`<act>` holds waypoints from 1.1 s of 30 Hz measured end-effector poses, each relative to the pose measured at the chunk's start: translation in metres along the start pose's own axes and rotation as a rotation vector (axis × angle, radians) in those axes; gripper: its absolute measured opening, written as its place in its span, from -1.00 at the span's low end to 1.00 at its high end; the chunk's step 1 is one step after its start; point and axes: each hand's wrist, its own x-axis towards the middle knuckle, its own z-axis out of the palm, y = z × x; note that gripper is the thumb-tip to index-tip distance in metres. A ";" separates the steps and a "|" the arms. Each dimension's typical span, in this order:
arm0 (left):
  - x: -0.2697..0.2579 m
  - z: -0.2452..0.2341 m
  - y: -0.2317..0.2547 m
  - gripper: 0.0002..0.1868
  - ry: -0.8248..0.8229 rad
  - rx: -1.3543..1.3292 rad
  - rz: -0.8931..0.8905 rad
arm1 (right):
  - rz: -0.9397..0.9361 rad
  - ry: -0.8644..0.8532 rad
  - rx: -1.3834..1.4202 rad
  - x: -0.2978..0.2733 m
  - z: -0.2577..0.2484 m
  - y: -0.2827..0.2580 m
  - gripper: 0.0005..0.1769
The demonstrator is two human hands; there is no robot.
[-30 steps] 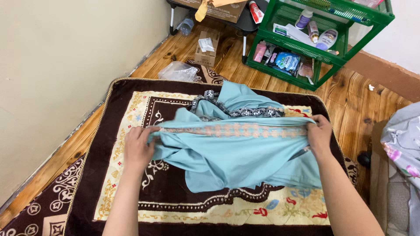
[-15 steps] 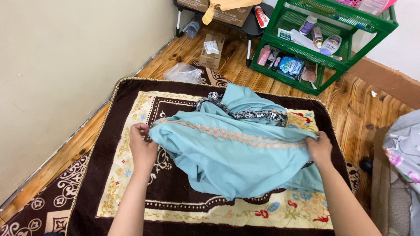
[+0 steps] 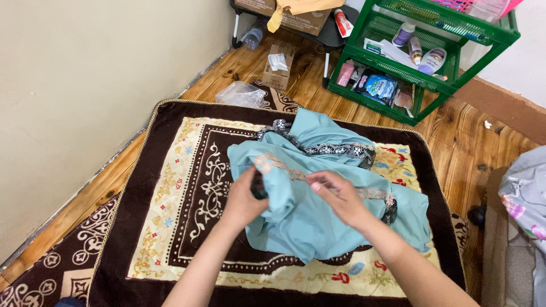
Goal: The person folds a light blue garment by hand on a rug, flattening the fabric, turning it over to align the embroidered edges, and then folding it into a compact bundle.
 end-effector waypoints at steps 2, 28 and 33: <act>-0.006 0.003 0.014 -0.07 -0.012 0.088 0.133 | -0.020 -0.056 0.014 0.002 0.016 -0.016 -0.65; 0.001 0.008 0.004 -0.36 -0.162 0.440 0.154 | 0.364 0.224 0.906 -0.008 -0.021 -0.027 -0.53; -0.003 0.045 -0.007 -0.26 0.016 0.308 0.157 | 0.316 0.149 1.004 -0.017 -0.023 -0.007 -0.62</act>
